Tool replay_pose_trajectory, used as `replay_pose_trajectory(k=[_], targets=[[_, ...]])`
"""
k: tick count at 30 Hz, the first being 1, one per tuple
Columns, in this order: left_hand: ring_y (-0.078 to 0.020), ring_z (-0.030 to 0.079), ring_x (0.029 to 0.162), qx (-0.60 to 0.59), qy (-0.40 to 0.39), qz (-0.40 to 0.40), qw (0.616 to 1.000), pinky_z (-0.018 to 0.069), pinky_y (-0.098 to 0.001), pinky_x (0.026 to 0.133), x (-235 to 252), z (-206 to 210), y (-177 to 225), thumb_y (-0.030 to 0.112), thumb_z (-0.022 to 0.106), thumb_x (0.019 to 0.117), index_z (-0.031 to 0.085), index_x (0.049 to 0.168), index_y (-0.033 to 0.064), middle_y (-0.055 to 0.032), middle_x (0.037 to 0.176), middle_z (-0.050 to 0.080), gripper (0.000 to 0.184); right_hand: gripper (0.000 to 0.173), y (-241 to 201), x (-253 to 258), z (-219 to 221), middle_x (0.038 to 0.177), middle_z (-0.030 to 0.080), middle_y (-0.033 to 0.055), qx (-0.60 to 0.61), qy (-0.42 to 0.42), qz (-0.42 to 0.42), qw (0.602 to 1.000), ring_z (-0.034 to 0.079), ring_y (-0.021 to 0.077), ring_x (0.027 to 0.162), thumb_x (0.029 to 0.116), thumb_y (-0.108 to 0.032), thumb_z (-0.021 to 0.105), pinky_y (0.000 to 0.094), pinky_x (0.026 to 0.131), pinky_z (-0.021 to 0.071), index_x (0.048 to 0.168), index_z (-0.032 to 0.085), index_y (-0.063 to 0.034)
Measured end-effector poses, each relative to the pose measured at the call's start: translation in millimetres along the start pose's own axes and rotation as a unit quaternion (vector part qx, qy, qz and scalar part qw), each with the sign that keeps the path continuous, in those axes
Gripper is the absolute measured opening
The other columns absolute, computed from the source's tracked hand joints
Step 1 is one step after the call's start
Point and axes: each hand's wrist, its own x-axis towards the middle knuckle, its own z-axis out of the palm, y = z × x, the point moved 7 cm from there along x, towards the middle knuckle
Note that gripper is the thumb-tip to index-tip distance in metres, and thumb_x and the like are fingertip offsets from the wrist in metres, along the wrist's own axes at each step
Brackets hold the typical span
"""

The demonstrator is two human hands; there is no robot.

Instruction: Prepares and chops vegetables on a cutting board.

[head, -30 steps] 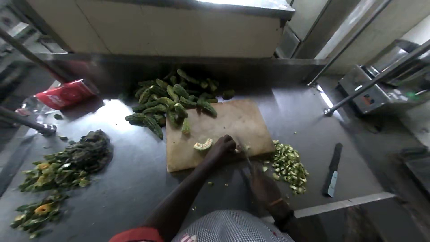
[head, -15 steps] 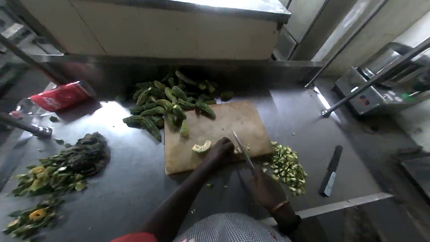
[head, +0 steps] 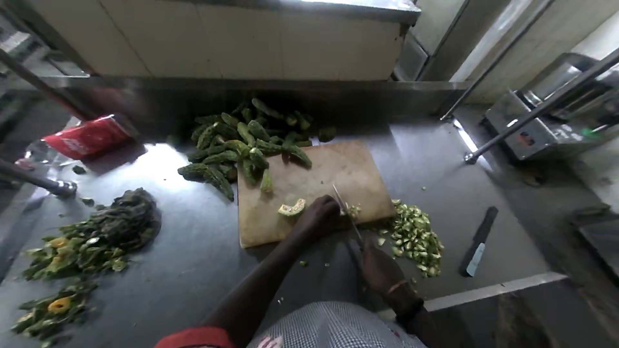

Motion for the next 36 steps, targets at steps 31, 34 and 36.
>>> replay_pose_trajectory(k=[31, 34, 36], targets=[[-0.0247, 0.061, 0.121, 0.033, -0.010, 0.023, 0.999, 0.0514, -0.0430, 0.104, -4.1, 0.3, 2.1, 0.024, 0.071, 0.0952, 0.074, 0.111, 0.0112, -0.0097, 0.124, 0.067, 0.020, 0.046, -13.5, -4.4, -2.4, 0.119, 0.069, 0.0173, -0.025, 0.015, -0.020, 0.999, 0.071, 0.0348, 0.104, 0.1098, -0.033, 0.043, 0.0528, 0.088, 0.0578, 0.151, 0.045, -0.0115], [-0.0263, 0.060, 0.124, 0.035, -0.010, 0.019, 0.999, 0.0493, -0.0435, 0.107, -4.3, 2.4, 2.7, 0.020, 0.069, 0.0961, 0.075, 0.114, 0.0114, -0.0107, 0.126, 0.067, 0.021, 0.046, -12.2, -1.9, 0.3, 0.117, 0.069, 0.0182, -0.024, -0.006, -0.010, 1.000, 0.071, 0.0356, 0.104, 0.1094, -0.033, 0.044, 0.0536, 0.089, 0.0571, 0.150, 0.042, -0.0100], [-0.0281, 0.061, 0.124, 0.033, -0.005, 0.031, 0.999, 0.0490, -0.0438, 0.107, -5.3, 0.0, 3.2, 0.018, 0.069, 0.0963, 0.075, 0.112, 0.0080, -0.0125, 0.125, 0.068, 0.020, 0.047, -17.9, -7.0, -6.8, 0.119, 0.068, 0.0176, -0.025, -0.006, -0.015, 1.000, 0.070, 0.0349, 0.105, 0.1099, -0.034, 0.043, 0.0531, 0.090, 0.0566, 0.151, 0.042, -0.0108]])
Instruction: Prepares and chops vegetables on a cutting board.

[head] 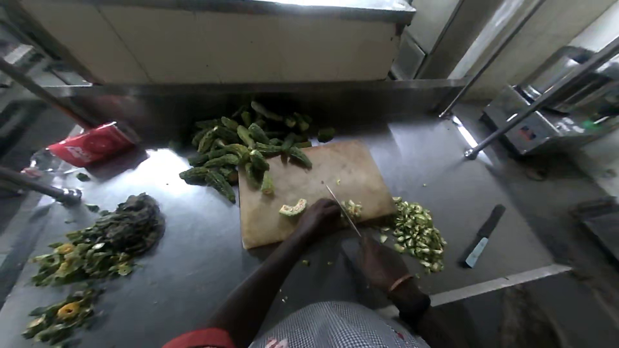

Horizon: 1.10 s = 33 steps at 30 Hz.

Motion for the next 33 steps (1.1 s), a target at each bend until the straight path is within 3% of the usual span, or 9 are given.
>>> replay_pose_trajectory(k=[4, 12, 16, 19, 22, 25, 28, 30, 33], targets=[[-0.0264, 0.060, 0.126, -0.003, -0.013, -0.023, 1.000, 0.0489, -0.0441, 0.107, -1.2, 0.7, -0.4, 0.018, 0.069, 0.0960, 0.075, 0.117, 0.0116, -0.0106, 0.130, 0.066, 0.022, 0.045, 1.9, 5.7, 4.2, 0.116, 0.069, 0.0187, 0.008, -0.003, 0.001, 1.000, 0.070, 0.0359, 0.105, 0.1093, -0.032, 0.045, 0.0538, 0.090, 0.0564, 0.148, 0.044, -0.0093], [-0.0244, 0.064, 0.118, 0.014, 0.004, 0.013, 1.000, 0.0530, -0.0436, 0.101, -6.1, -0.2, 1.4, 0.020, 0.070, 0.0953, 0.076, 0.108, 0.0121, -0.0086, 0.121, 0.069, 0.016, 0.048, -5.4, 5.2, 10.0, 0.117, 0.069, 0.0189, 0.029, -0.025, -0.013, 0.999, 0.070, 0.0364, 0.105, 0.1097, -0.033, 0.044, 0.0537, 0.090, 0.0567, 0.151, 0.041, -0.0094], [-0.0276, 0.059, 0.127, 0.067, -0.038, 0.008, 0.997, 0.0483, -0.0459, 0.108, -7.3, -3.6, 10.8, 0.019, 0.066, 0.0984, 0.075, 0.114, 0.0134, -0.0085, 0.126, 0.068, 0.019, 0.051, 12.7, 16.7, 3.1, 0.115, 0.068, 0.0221, 0.146, -0.023, -0.025, 0.989, 0.070, 0.0367, 0.097, 0.1097, -0.037, 0.047, 0.0549, 0.087, 0.0572, 0.152, 0.042, -0.0093], [-0.0298, 0.060, 0.124, 0.165, 0.086, -0.071, 0.980, 0.0470, -0.0490, 0.108, -37.1, -30.9, 1.1, 0.019, 0.065, 0.0977, 0.075, 0.110, 0.0149, -0.0067, 0.119, 0.071, 0.016, 0.051, 21.3, 7.9, -14.6, 0.114, 0.069, 0.0195, 0.135, 0.025, -0.015, 0.990, 0.071, 0.0351, 0.097, 0.1095, -0.038, 0.046, 0.0543, 0.086, 0.0575, 0.152, 0.042, -0.0104], [-0.0355, 0.054, 0.128, 0.188, 0.128, -0.207, 0.952, 0.0395, -0.0577, 0.110, -69.4, -61.4, -30.0, 0.035, 0.066, 0.0979, 0.068, 0.126, 0.0182, -0.0113, 0.134, 0.062, 0.032, 0.051, 24.4, -7.7, 10.3, 0.117, 0.070, 0.0167, 0.045, 0.017, -0.081, 0.996, 0.071, 0.0345, 0.103, 0.1092, -0.040, 0.043, 0.0540, 0.090, 0.0575, 0.153, 0.043, -0.0144], [-0.0350, 0.061, 0.117, 0.091, 0.113, -0.191, 0.971, 0.0476, -0.0586, 0.102, -72.5, -68.4, -37.9, 0.025, 0.065, 0.1000, 0.067, 0.123, 0.0084, -0.0152, 0.123, 0.064, 0.029, 0.048, 42.5, -8.5, 26.4, 0.117, 0.070, 0.0175, 0.073, 0.008, -0.054, 0.996, 0.071, 0.0353, 0.104, 0.1094, -0.038, 0.045, 0.0549, 0.090, 0.0569, 0.150, 0.045, -0.0129], [-0.0294, 0.067, 0.103, -0.001, 0.117, -0.207, 0.971, 0.0528, -0.0522, 0.095, -54.0, -60.6, -34.6, 0.032, 0.063, 0.1017, 0.070, 0.118, 0.0056, -0.0139, 0.109, 0.071, 0.032, 0.052, 56.7, -1.7, 10.2, 0.118, 0.069, 0.0190, 0.107, 0.060, 0.025, 0.992, 0.071, 0.0361, 0.103, 0.1092, -0.040, 0.046, 0.0561, 0.090, 0.0566, 0.152, 0.043, -0.0112], [-0.0355, 0.062, 0.117, 0.022, 0.099, -0.245, 0.964, 0.0464, -0.0572, 0.103, -45.7, -55.7, -37.9, 0.038, 0.060, 0.1026, 0.068, 0.126, 0.0072, -0.0170, 0.123, 0.066, 0.039, 0.053, 48.9, -2.2, 5.9, 0.117, 0.069, 0.0185, 0.092, 0.058, 0.016, 0.994, 0.071, 0.0351, 0.102, 0.1094, -0.041, 0.045, 0.0548, 0.090, 0.0567, 0.152, 0.042, -0.0094], [-0.0345, 0.063, 0.115, 0.048, 0.142, -0.229, 0.962, 0.0505, -0.0550, 0.101, -33.2, -68.2, -36.4, 0.023, 0.062, 0.1014, 0.066, 0.126, 0.0074, -0.0165, 0.124, 0.065, 0.029, 0.051, 29.3, -8.1, 7.4, 0.114, 0.070, 0.0179, 0.062, 0.009, -0.005, 0.998, 0.071, 0.0352, 0.102, 0.1097, -0.041, 0.043, 0.0541, 0.089, 0.0566, 0.150, 0.043, -0.0100]])
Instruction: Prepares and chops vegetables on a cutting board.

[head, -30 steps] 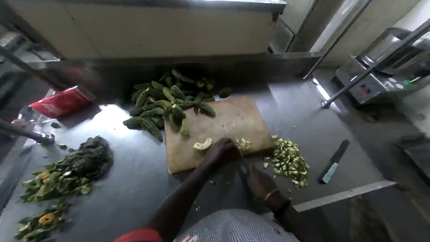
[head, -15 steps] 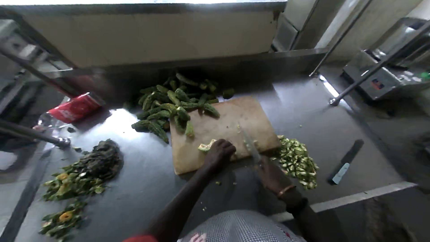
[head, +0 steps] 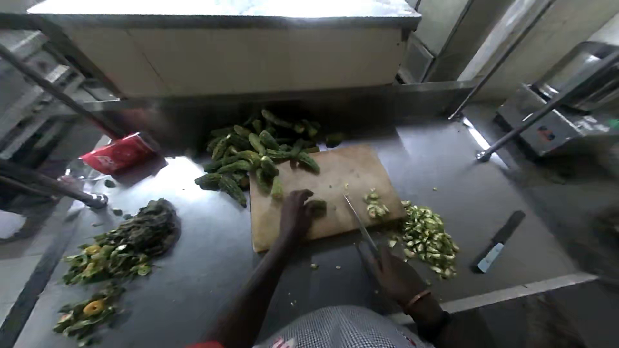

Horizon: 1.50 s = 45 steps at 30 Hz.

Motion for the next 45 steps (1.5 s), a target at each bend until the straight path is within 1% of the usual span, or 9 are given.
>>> replay_pose_trajectory(k=[6, 9, 12, 17, 22, 27, 31, 40, 45], targets=[[-0.0265, 0.064, 0.112, -0.054, -0.133, 0.056, 0.988, 0.0541, -0.0463, 0.098, -6.4, 23.0, 19.6, 0.020, 0.067, 0.0982, 0.071, 0.113, 0.0086, -0.0125, 0.121, 0.065, 0.019, 0.049, -15.1, -3.5, 8.6, 0.111, 0.070, 0.0167, -0.001, 0.003, -0.007, 1.000, 0.071, 0.0343, 0.101, 0.1099, -0.041, 0.043, 0.0529, 0.088, 0.0566, 0.148, 0.044, -0.0111], [-0.0251, 0.066, 0.105, -0.062, -0.144, 0.082, 0.984, 0.0560, -0.0453, 0.093, -8.5, 41.9, 29.7, 0.019, 0.071, 0.0955, 0.072, 0.112, 0.0098, -0.0115, 0.116, 0.066, 0.019, 0.051, -20.0, -4.3, 5.5, 0.110, 0.071, 0.0166, -0.003, 0.089, -0.051, 0.995, 0.072, 0.0329, 0.095, 0.1091, -0.039, 0.045, 0.0516, 0.084, 0.0589, 0.151, 0.047, -0.0086], [-0.0252, 0.066, 0.101, -0.052, -0.173, 0.077, 0.981, 0.0572, -0.0462, 0.088, -8.3, 47.5, 33.9, 0.021, 0.070, 0.0957, 0.068, 0.117, 0.0119, -0.0106, 0.114, 0.065, 0.023, 0.051, -21.4, 1.0, 11.2, 0.119, 0.069, 0.0168, -0.011, 0.009, -0.005, 1.000, 0.070, 0.0336, 0.105, 0.1107, -0.042, 0.040, 0.0530, 0.092, 0.0563, 0.151, 0.043, -0.0109], [-0.0264, 0.065, 0.105, -0.054, -0.203, 0.079, 0.974, 0.0562, -0.0484, 0.091, -4.6, 47.8, 32.7, 0.024, 0.070, 0.0956, 0.070, 0.113, 0.0113, -0.0105, 0.115, 0.065, 0.022, 0.051, -25.6, 5.1, 24.1, 0.119, 0.069, 0.0179, -0.042, -0.002, -0.008, 0.999, 0.071, 0.0354, 0.104, 0.1106, -0.037, 0.040, 0.0536, 0.090, 0.0574, 0.155, 0.038, -0.0122], [-0.0287, 0.063, 0.108, -0.044, -0.202, 0.079, 0.975, 0.0545, -0.0495, 0.093, -2.2, 46.3, 35.8, 0.025, 0.071, 0.0940, 0.069, 0.114, 0.0102, -0.0122, 0.114, 0.064, 0.025, 0.050, -31.9, 4.0, 17.5, 0.122, 0.068, 0.0172, -0.040, 0.009, -0.013, 0.999, 0.070, 0.0342, 0.107, 0.1104, -0.039, 0.041, 0.0519, 0.092, 0.0565, 0.151, 0.046, -0.0102], [-0.0298, 0.063, 0.107, -0.037, -0.187, 0.077, 0.979, 0.0542, -0.0498, 0.094, -2.3, 45.3, 37.5, 0.023, 0.072, 0.0934, 0.069, 0.114, 0.0086, -0.0134, 0.112, 0.064, 0.025, 0.051, -40.6, 3.8, 12.1, 0.123, 0.068, 0.0170, -0.027, 0.004, -0.003, 1.000, 0.070, 0.0336, 0.108, 0.1108, -0.038, 0.040, 0.0521, 0.092, 0.0565, 0.154, 0.041, -0.0107], [-0.0290, 0.063, 0.115, -0.019, -0.174, 0.090, 0.980, 0.0534, -0.0486, 0.099, -3.5, 46.9, 34.4, 0.026, 0.069, 0.0956, 0.070, 0.119, 0.0110, -0.0129, 0.123, 0.064, 0.027, 0.047, -42.7, 7.5, 7.4, 0.119, 0.068, 0.0184, -0.034, -0.011, -0.002, 0.999, 0.070, 0.0353, 0.105, 0.1103, -0.036, 0.041, 0.0535, 0.090, 0.0564, 0.150, 0.043, -0.0102], [-0.0261, 0.065, 0.108, -0.035, -0.178, 0.100, 0.978, 0.0558, -0.0459, 0.095, -9.6, 43.7, 31.8, 0.022, 0.071, 0.0945, 0.070, 0.114, 0.0087, -0.0123, 0.116, 0.064, 0.023, 0.046, -49.6, 11.7, 19.5, 0.117, 0.069, 0.0173, -0.033, -0.007, -0.021, 0.999, 0.071, 0.0350, 0.103, 0.1096, -0.035, 0.043, 0.0536, 0.088, 0.0576, 0.148, 0.045, -0.0105], [-0.0255, 0.064, 0.111, -0.047, -0.184, 0.092, 0.977, 0.0559, -0.0454, 0.096, -14.1, 34.6, 31.0, 0.022, 0.071, 0.0948, 0.070, 0.117, 0.0098, -0.0129, 0.122, 0.063, 0.025, 0.048, -58.1, 7.3, 7.9, 0.124, 0.068, 0.0184, -0.047, 0.002, -0.029, 0.998, 0.070, 0.0360, 0.109, 0.1102, -0.035, 0.042, 0.0537, 0.092, 0.0563, 0.151, 0.044, -0.0098]])
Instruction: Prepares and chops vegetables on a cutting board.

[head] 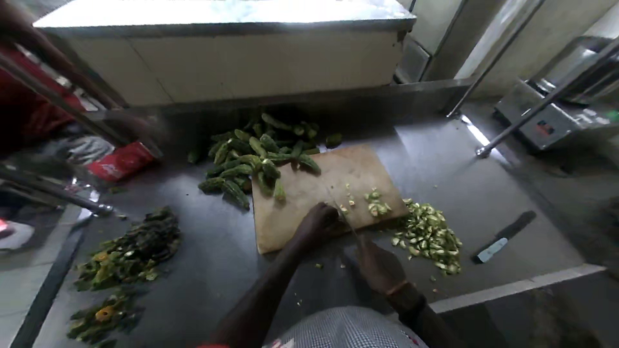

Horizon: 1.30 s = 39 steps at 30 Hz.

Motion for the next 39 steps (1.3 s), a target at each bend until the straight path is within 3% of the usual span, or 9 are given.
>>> replay_pose_trajectory(k=[5, 10, 15, 18, 28, 32, 35, 36, 39], targets=[[-0.0250, 0.065, 0.107, 0.019, 0.020, -0.002, 1.000, 0.0556, -0.0471, 0.094, -2.0, 0.9, 0.7, 0.024, 0.069, 0.0963, 0.069, 0.114, 0.0102, -0.0104, 0.117, 0.065, 0.022, 0.045, 1.7, -3.0, -15.3, 0.113, 0.070, 0.0177, -0.004, 0.023, 0.001, 1.000, 0.072, 0.0366, 0.100, 0.1094, -0.035, 0.045, 0.0546, 0.085, 0.0578, 0.146, 0.047, -0.0104], [-0.0216, 0.064, 0.109, 0.023, 0.012, -0.023, 0.999, 0.0576, -0.0439, 0.093, -2.8, 1.0, -3.3, 0.029, 0.071, 0.0953, 0.069, 0.116, 0.0153, -0.0079, 0.121, 0.063, 0.025, 0.045, 9.4, -3.7, -12.4, 0.116, 0.070, 0.0172, -0.001, -0.004, 0.006, 1.000, 0.071, 0.0358, 0.104, 0.1096, -0.035, 0.043, 0.0543, 0.088, 0.0570, 0.149, 0.044, -0.0123], [-0.0241, 0.064, 0.110, 0.006, 0.015, 0.003, 1.000, 0.0554, -0.0451, 0.096, -0.7, -0.9, 1.6, 0.025, 0.076, 0.0910, 0.070, 0.116, 0.0094, -0.0110, 0.118, 0.065, 0.030, 0.045, 8.2, -3.5, -0.7, 0.118, 0.069, 0.0180, -0.004, -0.034, 0.008, 0.999, 0.070, 0.0366, 0.105, 0.1090, -0.033, 0.044, 0.0548, 0.089, 0.0563, 0.148, 0.045, -0.0103], [-0.0227, 0.065, 0.106, 0.020, 0.010, 0.005, 1.000, 0.0571, -0.0442, 0.092, -0.9, -1.8, 0.9, 0.028, 0.078, 0.0887, 0.069, 0.110, 0.0111, -0.0089, 0.113, 0.065, 0.028, 0.048, 5.5, 0.7, 2.3, 0.118, 0.069, 0.0179, 0.002, 0.002, -0.018, 1.000, 0.071, 0.0358, 0.104, 0.1095, -0.035, 0.044, 0.0535, 0.088, 0.0576, 0.150, 0.045, -0.0103], [-0.0231, 0.065, 0.107, -0.010, 0.034, -0.019, 0.999, 0.0556, -0.0442, 0.095, -7.3, -7.5, -1.3, 0.025, 0.071, 0.0955, 0.067, 0.113, 0.0074, -0.0108, 0.116, 0.065, 0.025, 0.046, -0.3, 5.2, -6.0, 0.115, 0.070, 0.0195, 0.004, -0.019, -0.012, 1.000, 0.070, 0.0379, 0.104, 0.1094, -0.034, 0.045, 0.0559, 0.088, 0.0566, 0.149, 0.045, -0.0099], [-0.0347, 0.058, 0.122, 0.086, 0.004, -0.097, 0.992, 0.0485, -0.0533, 0.104, -8.2, -0.9, -4.2, 0.042, 0.067, 0.0949, 0.069, 0.116, 0.0047, -0.0174, 0.126, 0.061, 0.043, 0.049, 17.9, 18.6, 10.9, 0.122, 0.068, 0.0190, 0.033, -0.003, 0.002, 0.999, 0.069, 0.0368, 0.110, 0.1104, -0.039, 0.041, 0.0554, 0.094, 0.0556, 0.151, 0.044, -0.0113], [-0.0357, 0.052, 0.133, 0.077, -0.054, -0.147, 0.985, 0.0408, -0.0526, 0.113, -21.2, -17.3, 26.3, 0.034, 0.068, 0.0965, 0.068, 0.124, 0.0016, -0.0198, 0.139, 0.059, 0.043, 0.050, 23.5, 3.6, -1.7, 0.120, 0.070, 0.0241, 0.019, 0.151, -0.038, 0.988, 0.072, 0.0407, 0.103, 0.1085, -0.037, 0.045, 0.0585, 0.086, 0.0584, 0.145, 0.054, -0.0043], [-0.0341, 0.053, 0.134, 0.063, -0.050, -0.152, 0.985, 0.0412, -0.0506, 0.113, -24.9, -26.1, 31.8, 0.027, 0.068, 0.0976, 0.067, 0.127, 0.0018, -0.0189, 0.141, 0.058, 0.039, 0.053, 18.6, -1.6, -5.9, 0.138, 0.061, 0.0254, 0.038, 0.058, -0.009, 0.998, 0.063, 0.0429, 0.122, 0.1118, -0.036, 0.041, 0.0604, 0.102, 0.0505, 0.156, 0.040, -0.0061], [-0.0286, 0.064, 0.117, 0.081, 0.108, 0.017, 0.991, 0.0528, -0.0441, 0.100, -8.1, -13.8, 10.1, 0.017, 0.066, 0.0976, 0.072, 0.120, 0.0085, -0.0129, 0.128, 0.067, 0.025, 0.056, 38.7, 3.7, 2.4, 0.131, 0.061, 0.0335, 0.091, 0.108, -0.051, 0.989, 0.063, 0.0524, 0.116, 0.1084, -0.035, 0.045, 0.0701, 0.096, 0.0483, 0.152, 0.044, 0.0000]])
